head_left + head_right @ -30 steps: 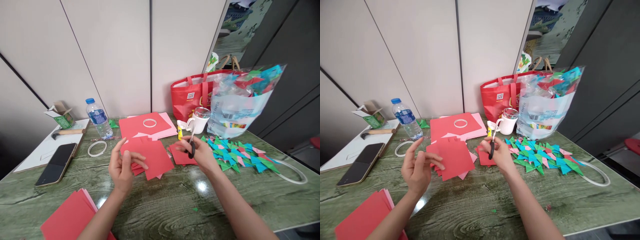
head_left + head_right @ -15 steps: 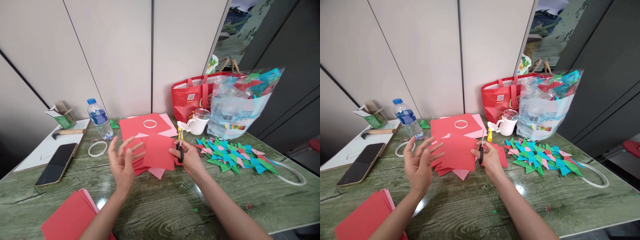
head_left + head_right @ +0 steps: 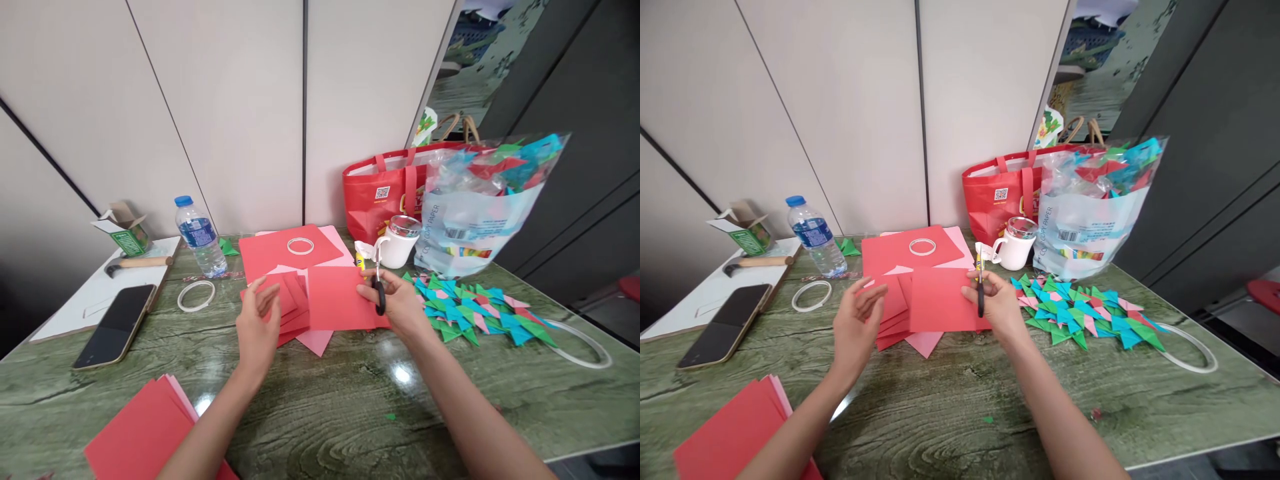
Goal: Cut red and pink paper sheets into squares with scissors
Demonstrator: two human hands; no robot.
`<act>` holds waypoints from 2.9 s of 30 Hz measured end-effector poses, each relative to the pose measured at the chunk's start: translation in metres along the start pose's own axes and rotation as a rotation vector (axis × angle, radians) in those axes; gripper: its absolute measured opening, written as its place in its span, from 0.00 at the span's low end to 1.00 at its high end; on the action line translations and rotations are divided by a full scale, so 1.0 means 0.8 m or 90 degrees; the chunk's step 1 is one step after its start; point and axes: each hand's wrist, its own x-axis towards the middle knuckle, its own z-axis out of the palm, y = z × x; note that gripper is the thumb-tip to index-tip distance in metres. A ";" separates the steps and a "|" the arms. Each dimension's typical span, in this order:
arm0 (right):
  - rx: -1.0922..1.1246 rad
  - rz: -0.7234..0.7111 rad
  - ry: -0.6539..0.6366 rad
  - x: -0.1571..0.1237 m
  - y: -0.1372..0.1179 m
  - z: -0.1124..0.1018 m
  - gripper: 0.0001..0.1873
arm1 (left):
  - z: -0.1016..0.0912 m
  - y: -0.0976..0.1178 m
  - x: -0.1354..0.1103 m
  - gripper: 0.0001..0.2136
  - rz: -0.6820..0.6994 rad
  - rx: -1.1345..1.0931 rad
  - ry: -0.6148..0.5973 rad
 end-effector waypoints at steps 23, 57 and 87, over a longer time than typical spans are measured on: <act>0.220 0.125 -0.168 -0.024 0.016 0.058 0.18 | -0.004 -0.045 0.005 0.22 0.044 0.475 -0.105; 0.328 0.010 0.062 -0.045 0.019 0.094 0.16 | 0.014 0.018 -0.009 0.18 -0.271 -0.346 0.044; 0.176 0.134 -0.449 -0.095 0.022 0.101 0.17 | 0.012 0.025 -0.023 0.17 -0.197 0.142 0.145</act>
